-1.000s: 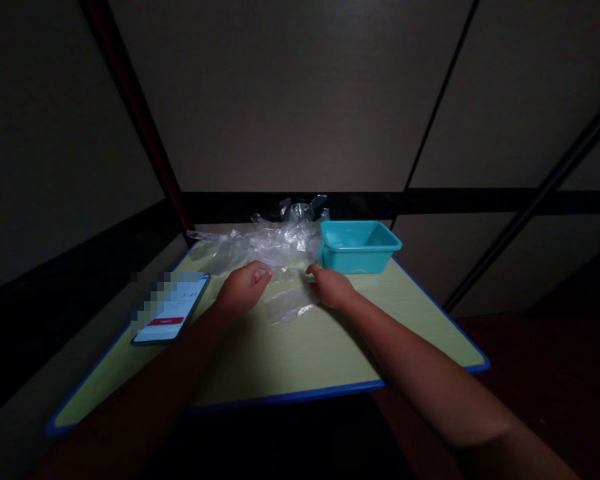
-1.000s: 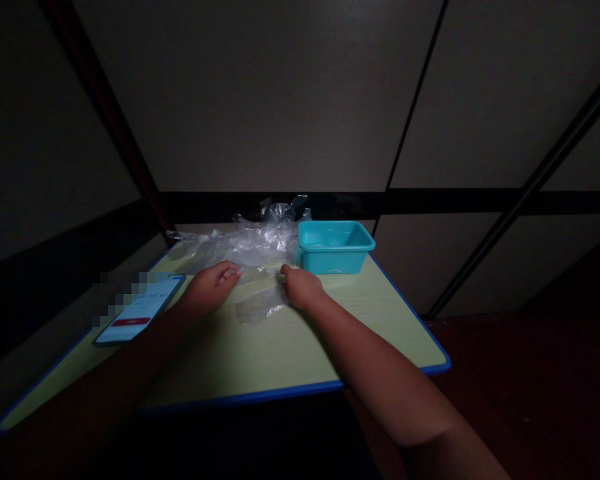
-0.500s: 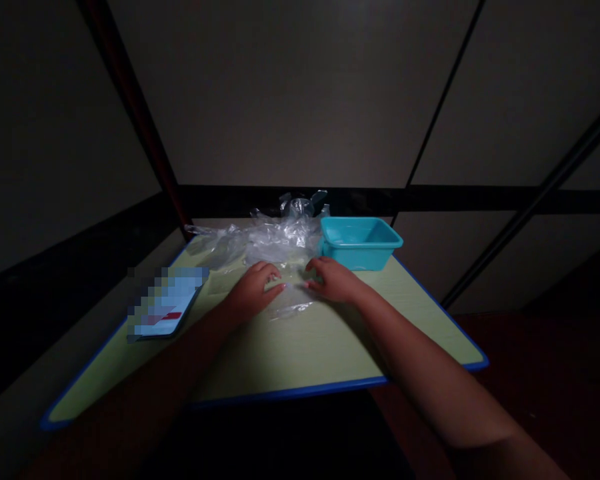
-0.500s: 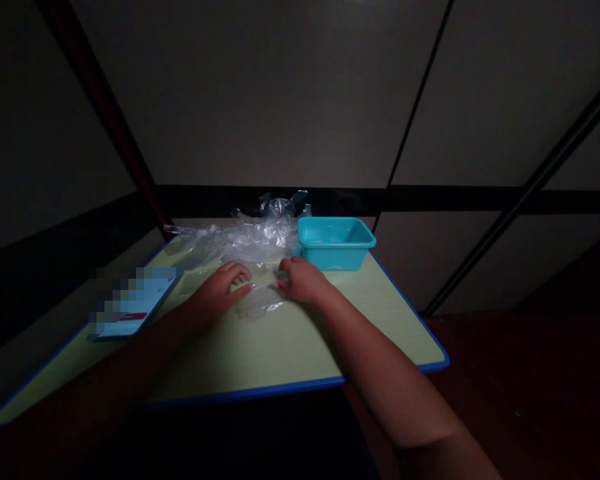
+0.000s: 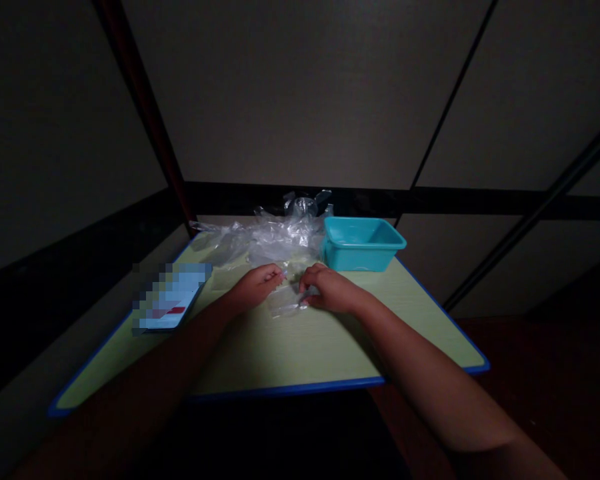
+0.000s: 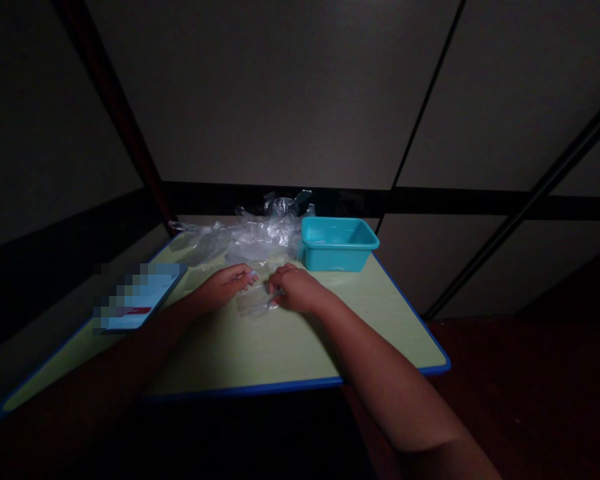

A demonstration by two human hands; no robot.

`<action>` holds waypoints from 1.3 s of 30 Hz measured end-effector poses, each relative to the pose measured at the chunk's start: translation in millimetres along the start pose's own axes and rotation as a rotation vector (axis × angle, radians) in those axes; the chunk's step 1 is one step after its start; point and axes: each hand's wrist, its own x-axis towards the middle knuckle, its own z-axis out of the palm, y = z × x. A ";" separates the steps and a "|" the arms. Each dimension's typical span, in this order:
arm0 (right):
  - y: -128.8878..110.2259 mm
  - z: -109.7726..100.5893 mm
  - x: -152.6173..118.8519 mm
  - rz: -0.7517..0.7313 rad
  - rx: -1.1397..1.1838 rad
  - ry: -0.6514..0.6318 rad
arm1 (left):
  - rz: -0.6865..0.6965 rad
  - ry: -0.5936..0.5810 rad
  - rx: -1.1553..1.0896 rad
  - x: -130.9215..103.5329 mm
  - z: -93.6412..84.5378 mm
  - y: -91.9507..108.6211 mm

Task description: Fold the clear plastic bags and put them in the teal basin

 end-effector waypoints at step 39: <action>-9.7 18.4 6.8 -0.111 -0.175 -0.021 | -0.075 -0.085 -0.086 0.0 -2.3 -3.7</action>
